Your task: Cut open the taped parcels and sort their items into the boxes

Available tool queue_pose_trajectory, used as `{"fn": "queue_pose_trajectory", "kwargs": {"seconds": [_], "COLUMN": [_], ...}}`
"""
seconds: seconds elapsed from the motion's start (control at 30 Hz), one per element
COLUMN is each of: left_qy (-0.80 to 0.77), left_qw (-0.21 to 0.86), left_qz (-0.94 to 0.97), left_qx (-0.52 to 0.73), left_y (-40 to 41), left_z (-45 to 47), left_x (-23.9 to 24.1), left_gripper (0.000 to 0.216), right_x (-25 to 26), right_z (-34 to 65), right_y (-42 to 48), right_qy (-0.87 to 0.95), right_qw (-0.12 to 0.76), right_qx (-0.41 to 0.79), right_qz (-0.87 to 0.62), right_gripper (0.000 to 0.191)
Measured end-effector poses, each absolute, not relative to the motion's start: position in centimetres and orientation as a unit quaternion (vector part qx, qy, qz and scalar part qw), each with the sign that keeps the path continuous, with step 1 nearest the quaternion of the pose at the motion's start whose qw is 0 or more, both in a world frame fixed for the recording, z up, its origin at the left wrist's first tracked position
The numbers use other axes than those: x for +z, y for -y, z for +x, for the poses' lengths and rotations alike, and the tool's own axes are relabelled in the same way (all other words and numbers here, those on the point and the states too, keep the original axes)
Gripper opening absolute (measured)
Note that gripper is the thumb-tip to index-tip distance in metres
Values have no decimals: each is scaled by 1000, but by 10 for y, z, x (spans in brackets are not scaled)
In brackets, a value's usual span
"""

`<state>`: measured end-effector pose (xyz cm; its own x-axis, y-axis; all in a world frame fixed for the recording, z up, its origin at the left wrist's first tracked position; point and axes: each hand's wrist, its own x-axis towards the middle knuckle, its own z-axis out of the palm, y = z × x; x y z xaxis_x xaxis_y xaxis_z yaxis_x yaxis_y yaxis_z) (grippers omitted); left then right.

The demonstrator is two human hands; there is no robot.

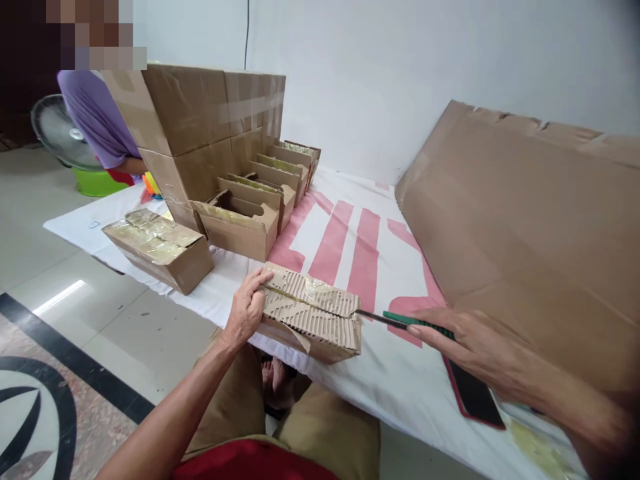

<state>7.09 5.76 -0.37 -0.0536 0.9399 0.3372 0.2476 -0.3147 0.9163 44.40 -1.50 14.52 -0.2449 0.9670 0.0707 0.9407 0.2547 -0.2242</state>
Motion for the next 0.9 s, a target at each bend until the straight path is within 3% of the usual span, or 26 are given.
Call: {"fn": "queue_pose_trajectory", "kwargs": {"seconds": [0.1,0.2,0.37,0.43,0.6,0.73,0.9], "left_qy": [-490,-494,-529,-547,-562,-564,-542], "left_qw": [319,317,329,327,323,295,341], "left_qz": [610,604,569,567,580,582,555], "left_qx": [534,539,537,521,494,507,531], "left_y": [-57,-52,-33,-26,-17,-16,-14], "left_z": [71,72,66,62,57,61,59], "left_x": [-1,5,14,16,20,20,17], "left_gripper": [46,45,60,59,53,48,24], "right_x": [102,34,-39,-34,24,58,85], "right_z": [455,457,460,458,423,388,360], "right_y": [34,46,56,56,40,15,-7], "right_qy": [716,651,658,668,707,759,784], "right_qw": [151,202,118,153,340,324,301], "right_qx": [139,45,-13,-20,24,69,117], "right_qz": [-667,-730,-743,-728,-619,-561,-530], "right_gripper": [44,48,43,42,33,43,28]}}
